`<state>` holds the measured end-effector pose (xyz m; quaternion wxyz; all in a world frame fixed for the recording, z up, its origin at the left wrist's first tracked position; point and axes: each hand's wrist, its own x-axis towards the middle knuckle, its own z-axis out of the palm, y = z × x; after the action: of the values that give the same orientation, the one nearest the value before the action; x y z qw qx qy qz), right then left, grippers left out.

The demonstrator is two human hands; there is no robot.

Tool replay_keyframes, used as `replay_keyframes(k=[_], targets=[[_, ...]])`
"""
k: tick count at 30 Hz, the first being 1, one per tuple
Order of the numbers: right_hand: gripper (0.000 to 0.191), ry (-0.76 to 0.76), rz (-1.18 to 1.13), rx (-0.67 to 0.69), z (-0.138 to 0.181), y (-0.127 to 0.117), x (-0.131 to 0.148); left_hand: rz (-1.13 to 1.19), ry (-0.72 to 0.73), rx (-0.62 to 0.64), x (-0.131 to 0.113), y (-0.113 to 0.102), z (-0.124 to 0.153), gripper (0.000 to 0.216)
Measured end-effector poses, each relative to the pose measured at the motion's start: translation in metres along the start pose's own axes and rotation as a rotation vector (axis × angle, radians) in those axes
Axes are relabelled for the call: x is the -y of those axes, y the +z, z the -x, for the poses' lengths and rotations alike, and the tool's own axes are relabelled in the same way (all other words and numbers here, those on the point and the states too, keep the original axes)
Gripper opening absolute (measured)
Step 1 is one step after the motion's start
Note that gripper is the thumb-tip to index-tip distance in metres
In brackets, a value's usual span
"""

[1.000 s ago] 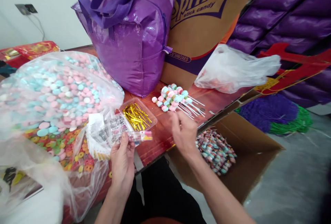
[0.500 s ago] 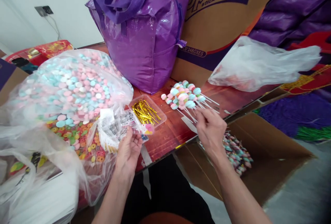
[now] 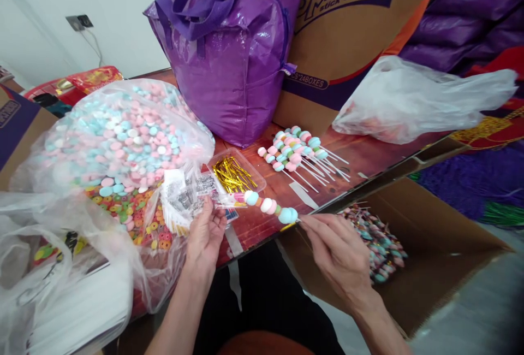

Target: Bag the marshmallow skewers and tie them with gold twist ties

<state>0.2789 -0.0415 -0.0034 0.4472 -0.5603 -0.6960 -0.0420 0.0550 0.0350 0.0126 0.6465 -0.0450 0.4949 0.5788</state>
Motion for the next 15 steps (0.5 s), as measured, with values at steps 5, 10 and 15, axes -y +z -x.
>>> replay_keyframes(k=[5,10,15], targets=[[0.022,-0.012,-0.022,0.055,0.0,-0.003,0.002,-0.041,0.211,0.105,0.006,-0.005,0.001,0.031],[0.02,0.111,-0.312,0.153,0.002,0.005,0.012,-0.145,0.3,0.29,0.011,-0.006,0.005,0.037],[0.017,0.117,-0.293,0.207,0.005,0.017,0.025,-0.186,0.352,0.339,0.017,-0.008,0.003,0.035]])
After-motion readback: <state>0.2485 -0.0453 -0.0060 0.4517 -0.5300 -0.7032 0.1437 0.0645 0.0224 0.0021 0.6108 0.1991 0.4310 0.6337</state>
